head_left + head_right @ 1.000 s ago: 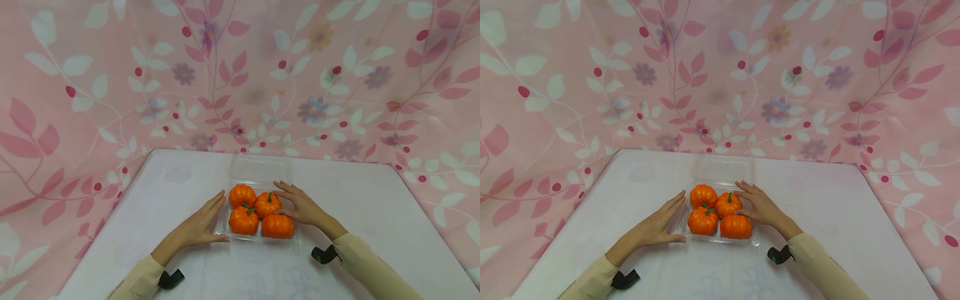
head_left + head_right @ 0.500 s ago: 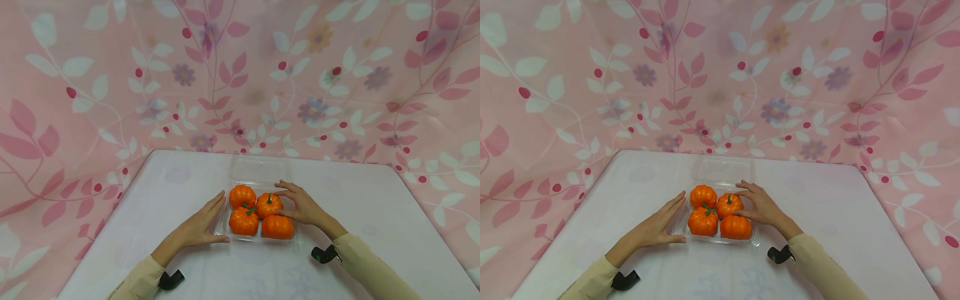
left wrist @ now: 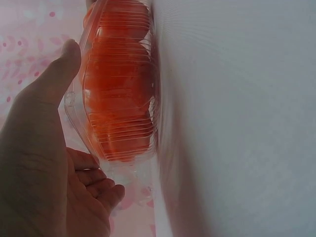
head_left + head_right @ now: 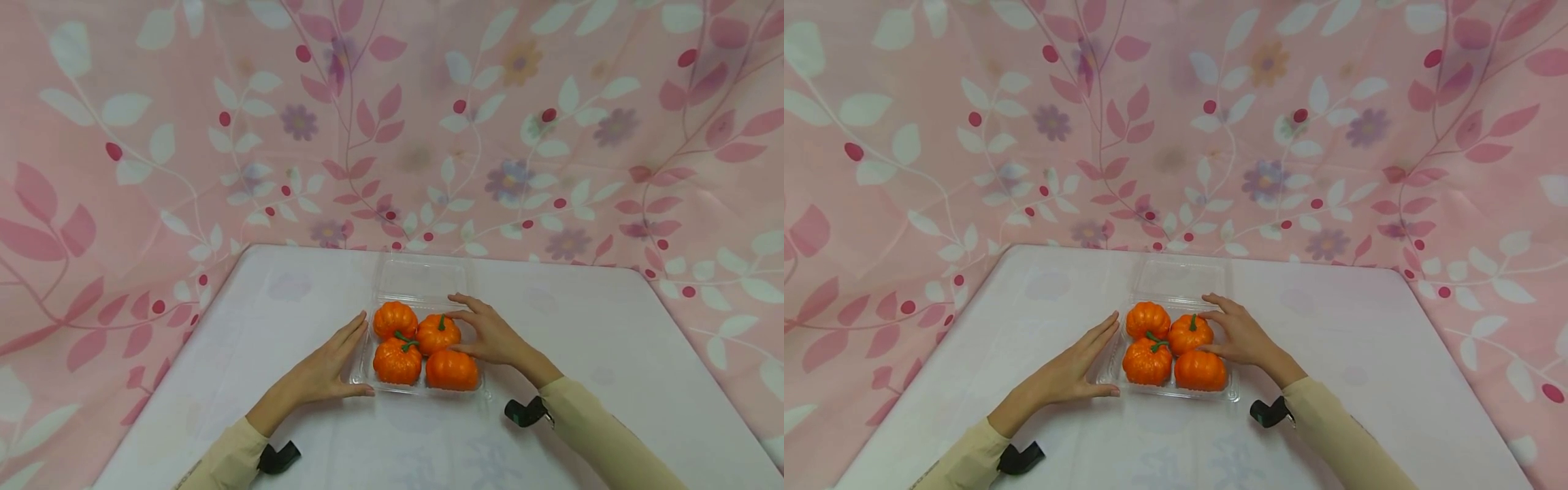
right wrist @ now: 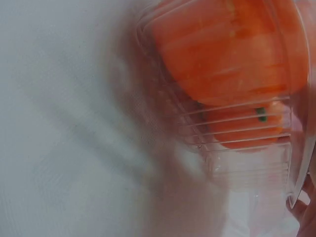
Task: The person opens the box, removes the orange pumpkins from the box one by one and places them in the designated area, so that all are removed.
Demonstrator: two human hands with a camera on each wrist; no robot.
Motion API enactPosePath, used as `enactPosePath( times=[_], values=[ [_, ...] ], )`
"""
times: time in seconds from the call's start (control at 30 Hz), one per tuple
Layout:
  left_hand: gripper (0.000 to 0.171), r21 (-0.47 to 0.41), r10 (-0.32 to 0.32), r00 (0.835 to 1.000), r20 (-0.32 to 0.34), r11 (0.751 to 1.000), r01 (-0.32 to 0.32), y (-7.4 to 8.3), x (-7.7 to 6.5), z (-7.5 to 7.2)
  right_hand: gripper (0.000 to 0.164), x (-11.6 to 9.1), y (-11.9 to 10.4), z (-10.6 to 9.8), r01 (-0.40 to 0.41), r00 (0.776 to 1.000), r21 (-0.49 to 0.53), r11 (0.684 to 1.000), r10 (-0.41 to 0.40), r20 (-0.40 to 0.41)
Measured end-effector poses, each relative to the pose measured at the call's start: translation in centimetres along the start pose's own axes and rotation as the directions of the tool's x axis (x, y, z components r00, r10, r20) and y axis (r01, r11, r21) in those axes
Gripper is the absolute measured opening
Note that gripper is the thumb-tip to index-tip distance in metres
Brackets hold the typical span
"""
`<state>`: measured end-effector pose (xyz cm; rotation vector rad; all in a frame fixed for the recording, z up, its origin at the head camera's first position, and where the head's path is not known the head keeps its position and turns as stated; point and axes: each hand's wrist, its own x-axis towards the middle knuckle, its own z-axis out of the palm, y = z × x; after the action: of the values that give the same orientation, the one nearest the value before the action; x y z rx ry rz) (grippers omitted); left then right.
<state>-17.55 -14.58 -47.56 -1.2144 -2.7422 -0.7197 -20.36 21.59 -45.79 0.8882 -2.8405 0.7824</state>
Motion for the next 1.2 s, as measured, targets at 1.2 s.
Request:
enactPosePath(
  times=[1.2],
  values=[
    [0.117, -0.013, -0.016, 1.000, 0.014, 1.000, 0.016, 0.0, 0.0, 0.0, 0.057, -1.0, 0.8, -3.0, 0.141, 0.967, 0.130, 0.981, -0.109, -0.232]
  ],
)
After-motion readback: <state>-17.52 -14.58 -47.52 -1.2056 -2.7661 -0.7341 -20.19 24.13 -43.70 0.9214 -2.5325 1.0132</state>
